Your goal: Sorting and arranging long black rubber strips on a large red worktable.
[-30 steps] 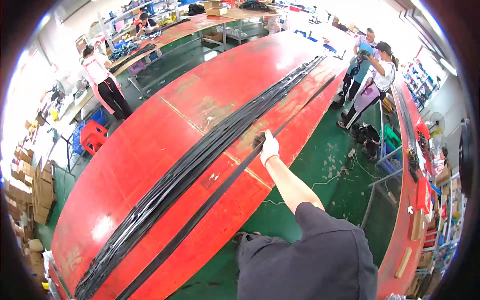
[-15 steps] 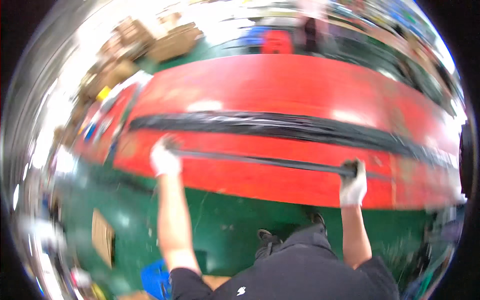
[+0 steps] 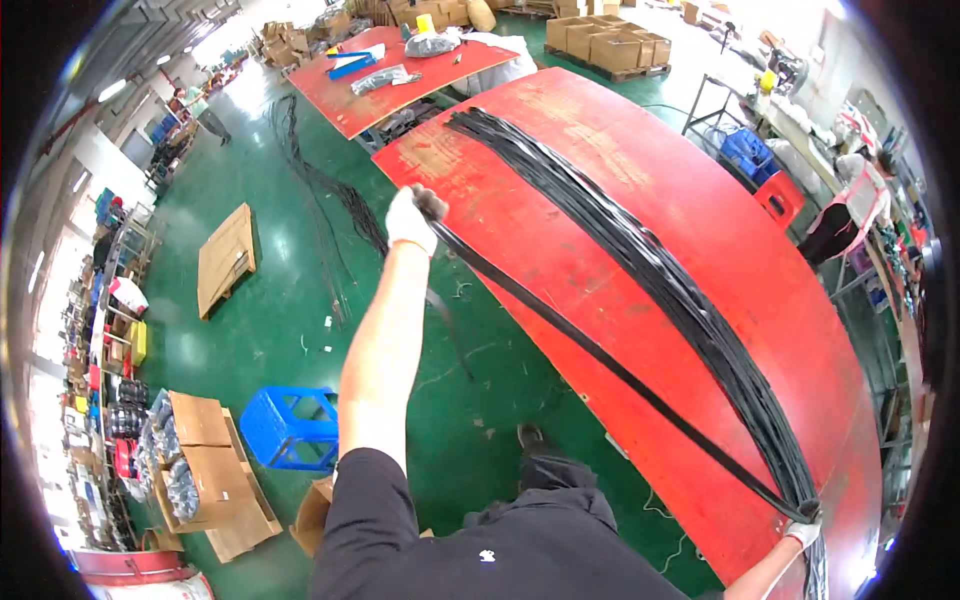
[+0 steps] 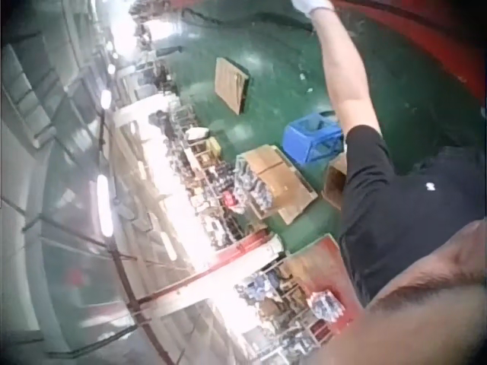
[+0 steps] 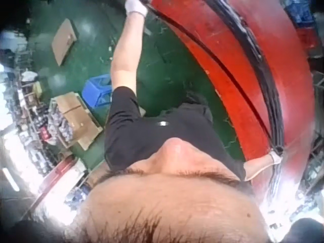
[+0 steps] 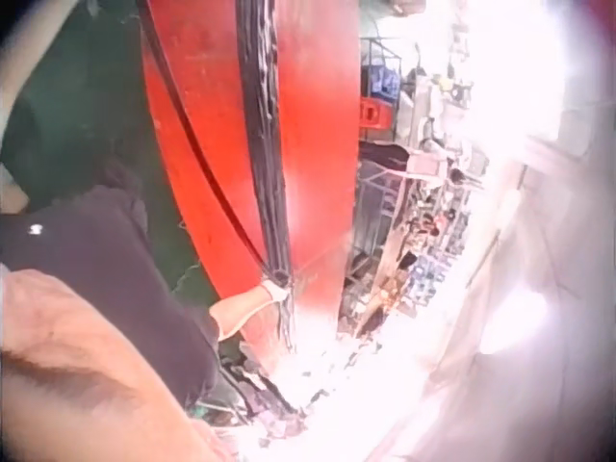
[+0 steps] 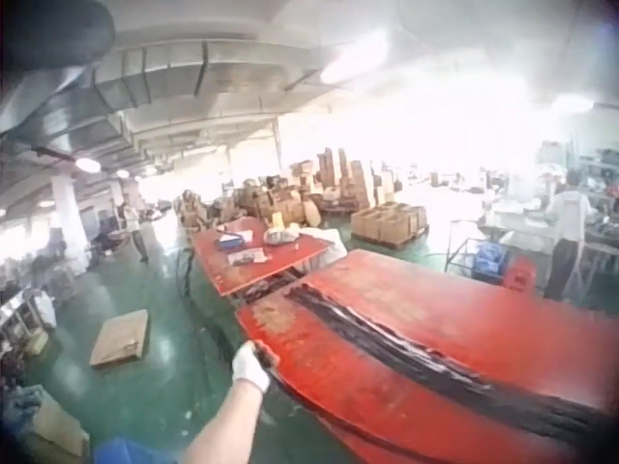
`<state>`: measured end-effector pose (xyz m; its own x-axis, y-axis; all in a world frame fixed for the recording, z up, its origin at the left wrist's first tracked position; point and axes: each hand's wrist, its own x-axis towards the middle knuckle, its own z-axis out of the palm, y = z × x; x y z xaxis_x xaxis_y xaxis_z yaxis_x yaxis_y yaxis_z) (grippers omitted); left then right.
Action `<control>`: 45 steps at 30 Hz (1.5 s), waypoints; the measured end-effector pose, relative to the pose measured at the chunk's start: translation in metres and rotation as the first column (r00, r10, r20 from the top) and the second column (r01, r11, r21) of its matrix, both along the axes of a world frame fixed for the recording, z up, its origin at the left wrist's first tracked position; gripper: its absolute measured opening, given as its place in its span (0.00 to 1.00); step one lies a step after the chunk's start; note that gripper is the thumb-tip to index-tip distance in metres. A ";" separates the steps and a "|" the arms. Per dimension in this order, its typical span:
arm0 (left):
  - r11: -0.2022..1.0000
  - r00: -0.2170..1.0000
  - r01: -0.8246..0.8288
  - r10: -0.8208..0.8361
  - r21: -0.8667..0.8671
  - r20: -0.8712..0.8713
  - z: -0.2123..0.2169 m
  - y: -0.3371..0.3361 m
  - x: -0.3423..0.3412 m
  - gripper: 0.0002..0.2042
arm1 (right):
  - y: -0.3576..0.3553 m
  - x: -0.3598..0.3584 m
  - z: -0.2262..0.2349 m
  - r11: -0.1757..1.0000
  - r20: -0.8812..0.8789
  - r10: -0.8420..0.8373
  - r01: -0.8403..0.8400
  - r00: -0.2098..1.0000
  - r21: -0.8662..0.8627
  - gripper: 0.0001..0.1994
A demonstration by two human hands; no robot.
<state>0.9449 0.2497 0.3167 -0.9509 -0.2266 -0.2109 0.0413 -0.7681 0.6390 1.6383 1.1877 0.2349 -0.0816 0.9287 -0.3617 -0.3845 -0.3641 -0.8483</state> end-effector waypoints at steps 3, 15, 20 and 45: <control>0.997 0.998 0.022 -0.027 -0.076 -0.057 0.037 -0.064 -0.050 0.14 | -0.052 -0.074 -0.036 0.999 -0.071 -0.004 0.000 0.997 -0.052 0.22; 0.948 0.994 -0.093 0.103 -0.306 0.018 0.109 -0.236 -0.286 0.12 | -0.244 -0.366 -0.102 0.965 0.051 -0.108 0.117 0.993 -0.233 0.29; 0.938 0.984 -0.128 0.160 -0.323 0.076 0.128 -0.215 -0.378 0.16 | -0.237 -0.401 -0.147 0.978 0.157 -0.059 0.088 0.986 -0.188 0.26; 0.979 0.974 0.113 -0.142 0.167 0.178 -0.160 -0.314 -0.700 0.15 | -0.649 -0.881 -0.154 0.614 0.817 -0.197 -0.582 0.542 0.533 0.23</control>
<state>0.2447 -0.0639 0.1571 -0.9097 -0.0564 -0.4115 -0.1730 -0.8493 0.4987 0.7576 0.5384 0.0806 -0.3649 0.8629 0.3498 0.5183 0.5003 -0.6936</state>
